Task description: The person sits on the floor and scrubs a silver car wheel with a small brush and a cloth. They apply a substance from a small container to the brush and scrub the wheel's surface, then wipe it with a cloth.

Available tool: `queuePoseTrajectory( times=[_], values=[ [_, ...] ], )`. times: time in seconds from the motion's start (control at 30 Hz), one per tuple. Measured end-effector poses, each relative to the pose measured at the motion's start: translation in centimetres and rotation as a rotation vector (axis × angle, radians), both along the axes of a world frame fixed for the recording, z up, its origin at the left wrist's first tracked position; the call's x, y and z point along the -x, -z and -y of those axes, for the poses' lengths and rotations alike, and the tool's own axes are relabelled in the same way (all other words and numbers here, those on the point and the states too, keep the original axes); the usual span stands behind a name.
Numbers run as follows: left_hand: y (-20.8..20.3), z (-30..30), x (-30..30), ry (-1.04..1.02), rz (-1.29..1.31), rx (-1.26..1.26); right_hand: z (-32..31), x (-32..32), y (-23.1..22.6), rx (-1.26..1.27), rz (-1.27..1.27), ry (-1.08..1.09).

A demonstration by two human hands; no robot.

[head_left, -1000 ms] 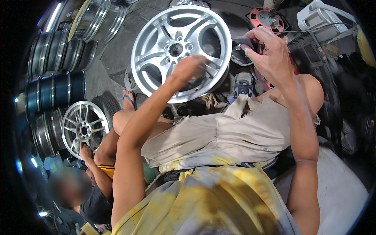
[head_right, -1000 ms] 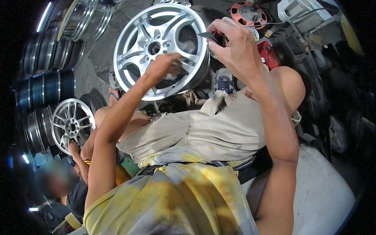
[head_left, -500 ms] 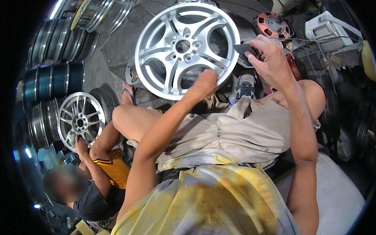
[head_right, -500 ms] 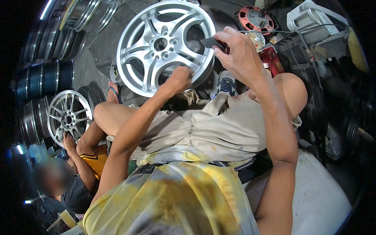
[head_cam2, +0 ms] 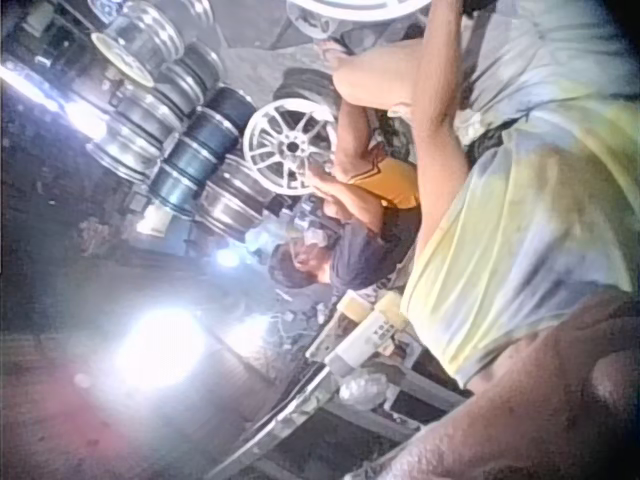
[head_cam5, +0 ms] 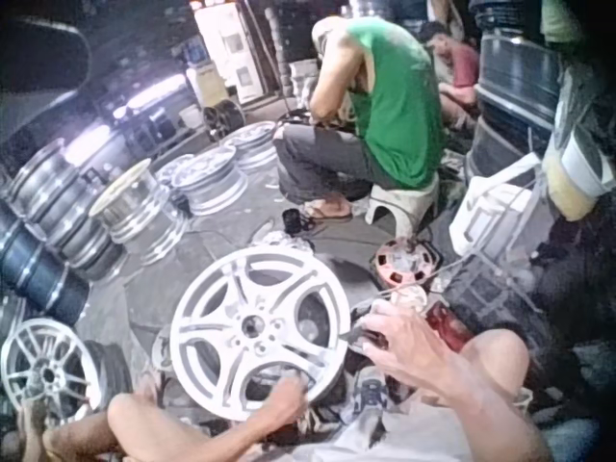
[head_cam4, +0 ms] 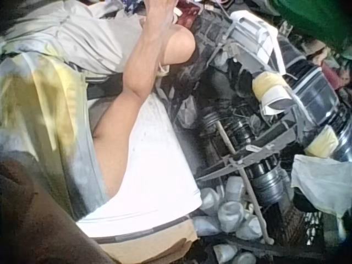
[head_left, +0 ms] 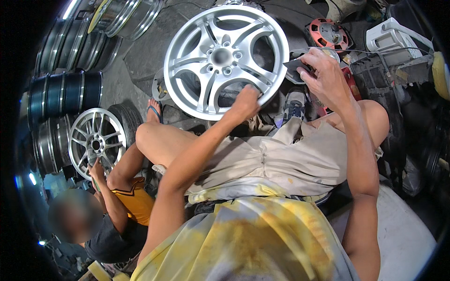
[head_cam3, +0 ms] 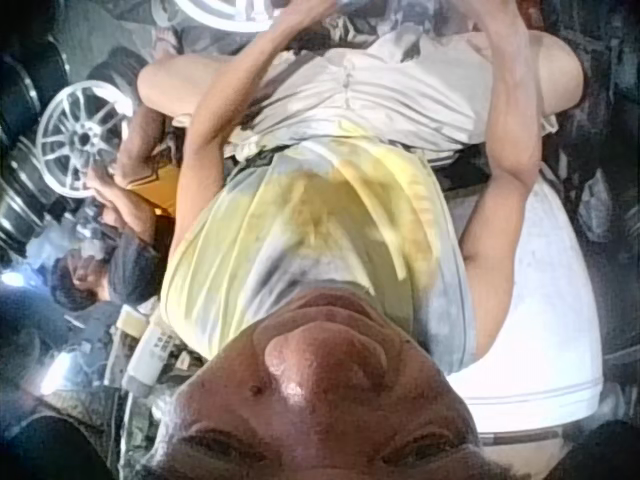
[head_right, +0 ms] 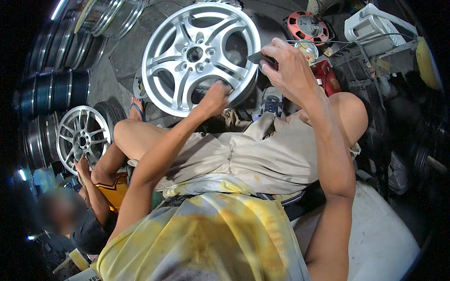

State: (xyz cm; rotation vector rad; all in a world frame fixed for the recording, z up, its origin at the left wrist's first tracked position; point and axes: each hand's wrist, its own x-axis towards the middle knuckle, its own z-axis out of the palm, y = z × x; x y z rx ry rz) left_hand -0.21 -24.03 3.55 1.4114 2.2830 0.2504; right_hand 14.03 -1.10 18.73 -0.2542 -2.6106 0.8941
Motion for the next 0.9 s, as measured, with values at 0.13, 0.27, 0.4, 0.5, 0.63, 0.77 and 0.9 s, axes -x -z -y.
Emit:
queuePoseTrajectory(
  times=[0.13, 0.27, 0.4, 0.5, 0.63, 0.77, 0.9],
  values=[
    [-1.3, -0.4, -0.6, -0.091, 0.154, -0.122, 0.5, 0.0, -1.2, 0.074, 0.04, 0.01],
    [-1.4, 6.1, 4.5, 0.34, -0.122, 0.352, 0.4, -0.4, -1.8, 0.134, 0.094, 0.008],
    [-4.6, 7.0, 3.1, 0.161, -0.058, 0.305, 0.0, -0.6, -0.9, 0.083, 0.097, -0.025],
    [-4.3, 8.5, 3.5, 0.181, -0.026, 0.232, -0.2, -0.7, 0.0, 0.106, 0.073, -0.007],
    [-6.5, 8.7, 7.1, 0.008, 0.091, 0.257, -0.5, -0.9, 0.7, 0.152, 0.045, 0.064],
    [-6.7, 6.4, 9.5, -0.15, -0.079, -0.154, -0.1, -0.2, -0.5, 0.181, 0.062, 0.124],
    [-5.0, 1.4, 8.9, -0.312, -0.11, -0.447, -0.1, 0.2, -0.2, 0.26, 0.048, 0.199]
  ],
)
